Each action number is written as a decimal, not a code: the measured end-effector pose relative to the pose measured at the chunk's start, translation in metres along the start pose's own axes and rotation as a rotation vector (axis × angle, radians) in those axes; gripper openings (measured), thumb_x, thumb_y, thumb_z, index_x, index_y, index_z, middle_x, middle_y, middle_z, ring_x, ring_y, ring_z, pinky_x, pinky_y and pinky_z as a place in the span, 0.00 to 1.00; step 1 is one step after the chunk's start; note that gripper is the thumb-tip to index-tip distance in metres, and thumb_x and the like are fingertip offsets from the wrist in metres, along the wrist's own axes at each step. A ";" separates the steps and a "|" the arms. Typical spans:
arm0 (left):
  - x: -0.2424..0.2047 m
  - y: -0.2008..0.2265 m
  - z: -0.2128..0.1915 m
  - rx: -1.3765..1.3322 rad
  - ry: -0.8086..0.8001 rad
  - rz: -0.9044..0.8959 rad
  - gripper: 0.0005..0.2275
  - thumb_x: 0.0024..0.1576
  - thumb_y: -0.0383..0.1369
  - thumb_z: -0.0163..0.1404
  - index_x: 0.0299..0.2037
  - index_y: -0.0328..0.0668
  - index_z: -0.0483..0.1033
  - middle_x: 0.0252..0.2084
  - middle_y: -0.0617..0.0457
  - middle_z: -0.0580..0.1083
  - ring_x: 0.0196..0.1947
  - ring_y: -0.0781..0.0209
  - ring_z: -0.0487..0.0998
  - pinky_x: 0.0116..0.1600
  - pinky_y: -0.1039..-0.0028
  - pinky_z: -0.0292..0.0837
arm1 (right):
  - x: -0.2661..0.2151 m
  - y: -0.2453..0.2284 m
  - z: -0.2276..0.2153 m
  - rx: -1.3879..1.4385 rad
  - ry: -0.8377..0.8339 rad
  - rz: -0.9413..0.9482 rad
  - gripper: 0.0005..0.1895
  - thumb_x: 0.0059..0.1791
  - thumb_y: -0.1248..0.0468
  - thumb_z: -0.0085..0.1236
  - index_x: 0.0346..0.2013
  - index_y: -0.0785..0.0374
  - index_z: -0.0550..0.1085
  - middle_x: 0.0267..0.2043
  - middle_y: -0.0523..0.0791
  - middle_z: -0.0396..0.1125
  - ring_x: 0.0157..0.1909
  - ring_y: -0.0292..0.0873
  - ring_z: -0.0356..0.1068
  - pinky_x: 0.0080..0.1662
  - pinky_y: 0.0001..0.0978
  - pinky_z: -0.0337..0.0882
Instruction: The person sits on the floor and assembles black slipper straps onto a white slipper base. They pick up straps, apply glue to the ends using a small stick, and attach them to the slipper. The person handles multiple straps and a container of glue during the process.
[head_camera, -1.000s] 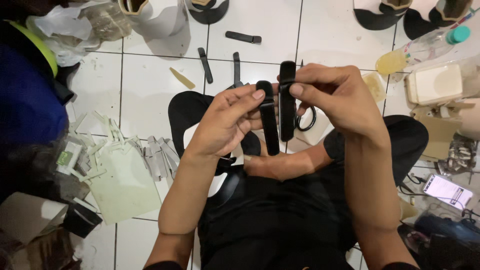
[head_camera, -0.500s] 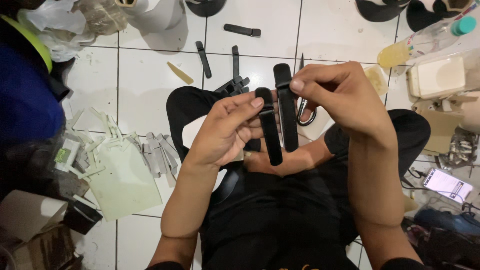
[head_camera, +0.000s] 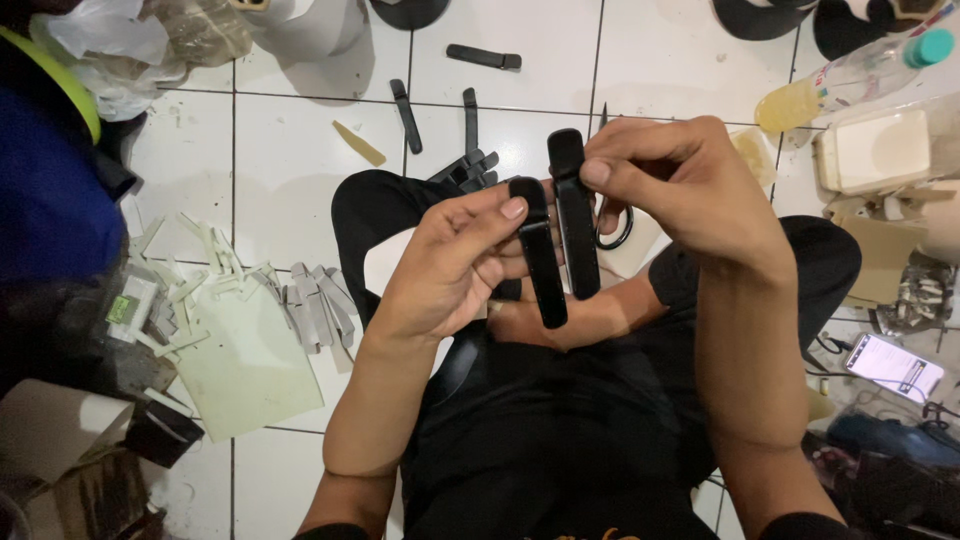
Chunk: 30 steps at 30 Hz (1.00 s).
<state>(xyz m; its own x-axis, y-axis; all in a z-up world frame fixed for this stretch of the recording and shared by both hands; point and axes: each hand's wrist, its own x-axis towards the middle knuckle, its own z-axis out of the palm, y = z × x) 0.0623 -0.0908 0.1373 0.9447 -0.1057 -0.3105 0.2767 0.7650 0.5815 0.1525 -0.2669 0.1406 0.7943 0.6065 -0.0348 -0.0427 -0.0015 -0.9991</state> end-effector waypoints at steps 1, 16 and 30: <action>0.004 -0.006 -0.010 0.000 0.001 -0.001 0.14 0.57 0.26 0.49 0.49 0.20 0.70 0.31 0.45 0.75 0.31 0.67 0.76 0.42 0.62 0.78 | 0.001 -0.001 0.000 0.001 0.000 0.001 0.05 0.48 0.75 0.52 0.31 0.76 0.75 0.29 0.56 0.66 0.23 0.42 0.68 0.27 0.33 0.75; 0.022 -0.001 -0.022 0.048 -0.100 -0.045 0.09 0.60 0.29 0.46 0.44 0.28 0.72 0.38 0.47 0.76 0.38 0.58 0.79 0.46 0.67 0.77 | 0.016 -0.008 -0.006 -0.109 -0.021 0.123 0.07 0.50 0.68 0.53 0.32 0.70 0.74 0.30 0.47 0.65 0.26 0.37 0.68 0.32 0.20 0.73; 0.047 -0.028 -0.054 0.031 0.043 0.025 0.16 0.61 0.30 0.46 0.57 0.34 0.67 0.44 0.46 0.76 0.45 0.53 0.78 0.50 0.57 0.76 | 0.028 0.029 0.027 -0.117 0.148 0.077 0.06 0.45 0.71 0.61 0.35 0.72 0.75 0.22 0.49 0.67 0.24 0.37 0.65 0.29 0.24 0.68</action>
<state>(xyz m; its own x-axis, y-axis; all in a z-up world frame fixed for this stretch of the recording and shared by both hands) 0.0895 -0.0829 0.0661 0.9431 -0.0583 -0.3273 0.2588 0.7467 0.6128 0.1577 -0.2286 0.1111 0.8720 0.4779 -0.1063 -0.0433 -0.1409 -0.9891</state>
